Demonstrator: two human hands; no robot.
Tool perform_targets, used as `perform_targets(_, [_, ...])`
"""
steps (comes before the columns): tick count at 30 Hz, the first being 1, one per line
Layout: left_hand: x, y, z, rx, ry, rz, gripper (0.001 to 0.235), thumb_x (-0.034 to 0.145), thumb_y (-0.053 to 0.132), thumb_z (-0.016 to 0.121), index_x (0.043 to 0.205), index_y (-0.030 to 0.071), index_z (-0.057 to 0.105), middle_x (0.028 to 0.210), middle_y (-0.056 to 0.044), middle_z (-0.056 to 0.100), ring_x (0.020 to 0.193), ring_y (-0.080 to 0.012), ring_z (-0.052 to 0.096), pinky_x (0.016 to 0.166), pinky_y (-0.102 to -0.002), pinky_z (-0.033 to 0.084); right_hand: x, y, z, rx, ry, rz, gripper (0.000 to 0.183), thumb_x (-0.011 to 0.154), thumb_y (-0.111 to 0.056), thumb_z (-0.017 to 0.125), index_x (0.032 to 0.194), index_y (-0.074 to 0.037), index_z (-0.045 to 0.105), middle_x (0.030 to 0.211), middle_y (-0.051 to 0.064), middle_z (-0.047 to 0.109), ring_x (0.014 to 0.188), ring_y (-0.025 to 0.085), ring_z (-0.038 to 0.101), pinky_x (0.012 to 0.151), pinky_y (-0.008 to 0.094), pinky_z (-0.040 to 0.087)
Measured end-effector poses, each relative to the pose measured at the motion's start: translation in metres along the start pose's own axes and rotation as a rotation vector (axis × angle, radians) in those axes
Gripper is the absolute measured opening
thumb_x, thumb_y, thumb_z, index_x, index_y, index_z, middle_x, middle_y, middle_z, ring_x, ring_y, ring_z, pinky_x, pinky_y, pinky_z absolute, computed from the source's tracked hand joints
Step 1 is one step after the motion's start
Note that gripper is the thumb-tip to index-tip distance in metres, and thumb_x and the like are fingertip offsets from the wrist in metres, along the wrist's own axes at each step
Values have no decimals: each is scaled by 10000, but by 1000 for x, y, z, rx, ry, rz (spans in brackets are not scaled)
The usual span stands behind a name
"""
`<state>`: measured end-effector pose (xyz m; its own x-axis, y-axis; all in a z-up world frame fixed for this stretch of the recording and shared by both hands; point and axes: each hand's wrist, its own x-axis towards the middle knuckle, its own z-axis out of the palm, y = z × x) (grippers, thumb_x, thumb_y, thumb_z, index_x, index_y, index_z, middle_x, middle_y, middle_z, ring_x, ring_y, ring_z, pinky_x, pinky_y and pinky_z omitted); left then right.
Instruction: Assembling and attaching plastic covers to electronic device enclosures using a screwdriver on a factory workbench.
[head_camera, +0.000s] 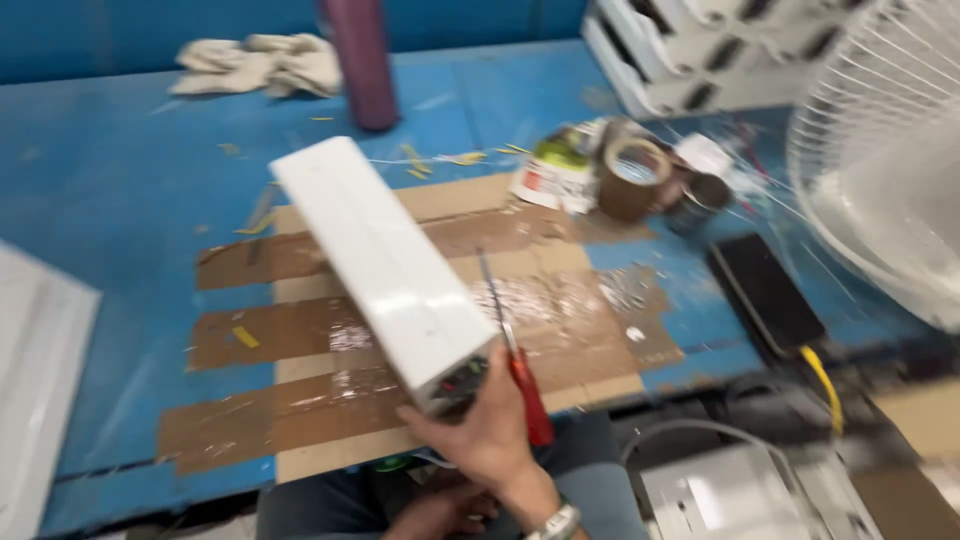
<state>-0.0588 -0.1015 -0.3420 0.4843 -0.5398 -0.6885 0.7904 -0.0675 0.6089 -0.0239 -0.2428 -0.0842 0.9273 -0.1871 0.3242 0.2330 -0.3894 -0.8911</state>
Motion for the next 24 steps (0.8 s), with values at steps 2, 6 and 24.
perform_targets(2, [-10, 13, 11, -17, 27, -5, 426, 941, 409, 751, 1198, 77, 680, 923, -47, 734, 832, -173, 703, 689, -307, 541, 1, -1, 2, -22, -6, 31, 918, 641, -347, 973, 1331, -8, 470, 1140, 149, 709, 993, 280, 728, 839, 391, 590])
perform_targets(6, [12, -2, 5, -99, -93, 70, 361, 902, 276, 811, 1187, 80, 705, 999, -8, 765, 874, -128, 702, 764, -276, 548, 2, -3, 2, 35, 2, 144, 916, 600, -299, 974, 1299, 0, 463, 1064, 135, 746, 941, 268, 751, 801, 381, 601])
perform_targets(24, [28, -79, -64, 47, -20, 43, 472, 982, 443, 713, 1162, 7, 750, 940, -100, 710, 825, -203, 620, 722, -340, 475, -28, -21, -16, 107, 129, 92, 984, 733, -207, 910, 1502, 12, 337, 1398, 205, 586, 1300, 331, 589, 1116, 414, 471])
